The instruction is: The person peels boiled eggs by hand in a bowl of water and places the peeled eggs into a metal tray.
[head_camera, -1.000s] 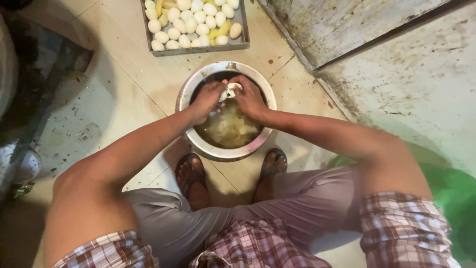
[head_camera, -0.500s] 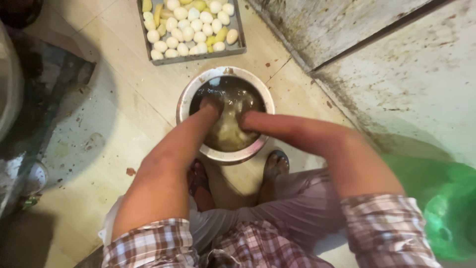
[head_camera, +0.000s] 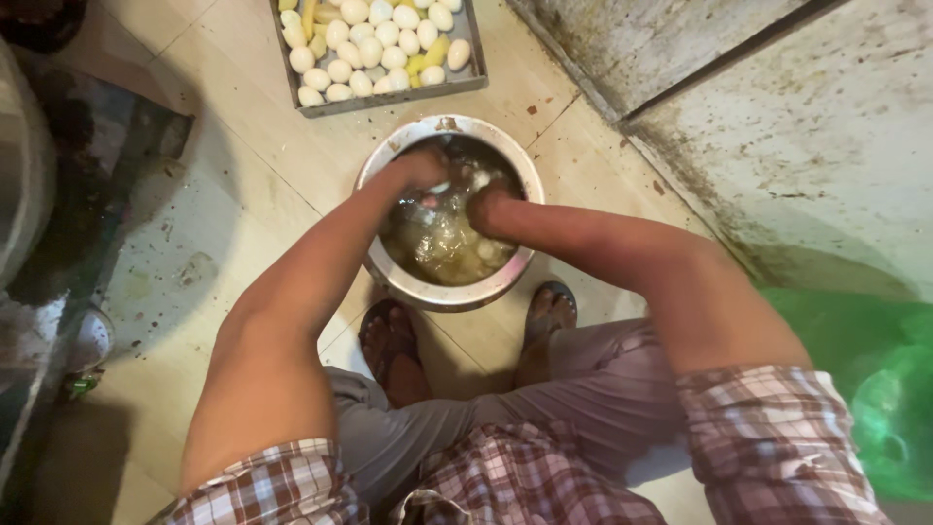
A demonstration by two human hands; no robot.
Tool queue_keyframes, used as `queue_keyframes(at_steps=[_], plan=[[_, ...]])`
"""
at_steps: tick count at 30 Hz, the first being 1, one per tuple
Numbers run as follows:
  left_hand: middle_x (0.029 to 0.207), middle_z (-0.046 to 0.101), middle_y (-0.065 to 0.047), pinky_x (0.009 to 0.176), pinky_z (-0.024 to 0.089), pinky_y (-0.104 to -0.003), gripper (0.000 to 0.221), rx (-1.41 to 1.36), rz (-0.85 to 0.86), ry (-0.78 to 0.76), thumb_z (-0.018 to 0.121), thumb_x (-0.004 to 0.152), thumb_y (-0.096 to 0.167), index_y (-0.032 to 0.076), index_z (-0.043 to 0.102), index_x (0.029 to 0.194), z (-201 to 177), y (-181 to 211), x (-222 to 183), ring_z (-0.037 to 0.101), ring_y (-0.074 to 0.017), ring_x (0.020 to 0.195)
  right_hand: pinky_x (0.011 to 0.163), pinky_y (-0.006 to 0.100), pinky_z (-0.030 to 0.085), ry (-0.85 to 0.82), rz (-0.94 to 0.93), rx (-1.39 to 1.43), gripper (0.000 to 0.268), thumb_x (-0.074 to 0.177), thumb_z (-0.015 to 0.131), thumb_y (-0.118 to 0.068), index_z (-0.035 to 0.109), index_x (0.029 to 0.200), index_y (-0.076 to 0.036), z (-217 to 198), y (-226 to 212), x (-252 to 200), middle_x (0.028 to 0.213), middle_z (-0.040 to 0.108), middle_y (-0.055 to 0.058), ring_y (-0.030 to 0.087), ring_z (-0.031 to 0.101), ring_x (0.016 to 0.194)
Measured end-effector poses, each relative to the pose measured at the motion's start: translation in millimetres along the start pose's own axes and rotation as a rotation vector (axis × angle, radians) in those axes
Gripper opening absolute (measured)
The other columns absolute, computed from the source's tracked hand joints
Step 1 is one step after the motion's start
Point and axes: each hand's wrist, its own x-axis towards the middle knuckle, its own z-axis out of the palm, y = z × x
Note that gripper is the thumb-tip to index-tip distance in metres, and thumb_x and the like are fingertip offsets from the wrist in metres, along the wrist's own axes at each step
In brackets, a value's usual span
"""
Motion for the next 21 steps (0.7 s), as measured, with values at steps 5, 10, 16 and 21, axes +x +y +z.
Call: queue_keyframes(at_steps=[5,10,16,21], plan=[[0.081,0.066,-0.011,0.050,0.053,-0.032,0.055,-0.571,0.033,-0.151,0.033,0.107,0.043,0.001,0.067,0.107,0,24,-22,0.063,-0.0196,0.054,0.100,0.047,0.054,0.150,0.005,-0.005,0.029,0.095,0.062,-0.021,0.072,0.117,-0.007,-13,5,1,0.123,0.071,0.020,0.034,0.067,0.118],[0.088,0.069,-0.004,0.052,0.051,-0.028,0.035,-0.524,0.096,-0.246,0.047,0.101,0.034,0.008,0.063,0.118,-12,40,-63,0.067,-0.0158,0.058,0.097,0.047,0.055,-0.157,-0.134,0.010,0.026,0.093,0.062,-0.018,0.075,0.112,-0.007,-4,-21,-14,0.119,0.072,0.018,0.033,0.068,0.115],[0.079,0.064,-0.002,0.046,0.043,-0.024,0.027,-0.387,0.190,-0.246,0.062,0.097,0.023,0.009,0.068,0.119,-27,53,-101,0.059,-0.0092,0.054,0.103,0.045,0.050,0.303,-0.309,-0.135,0.019,0.087,0.066,-0.017,0.080,0.097,-0.011,-12,-33,-24,0.109,0.075,0.014,0.032,0.065,0.115],[0.077,0.069,-0.004,0.037,0.041,-0.020,0.022,-0.682,0.439,0.188,0.062,0.100,0.020,0.006,0.069,0.115,-52,62,-95,0.054,-0.0078,0.047,0.077,0.046,0.060,-0.189,-0.135,0.038,0.038,0.086,0.068,-0.009,0.065,0.124,-0.011,-15,-27,-5,0.115,0.073,0.013,0.032,0.072,0.104]])
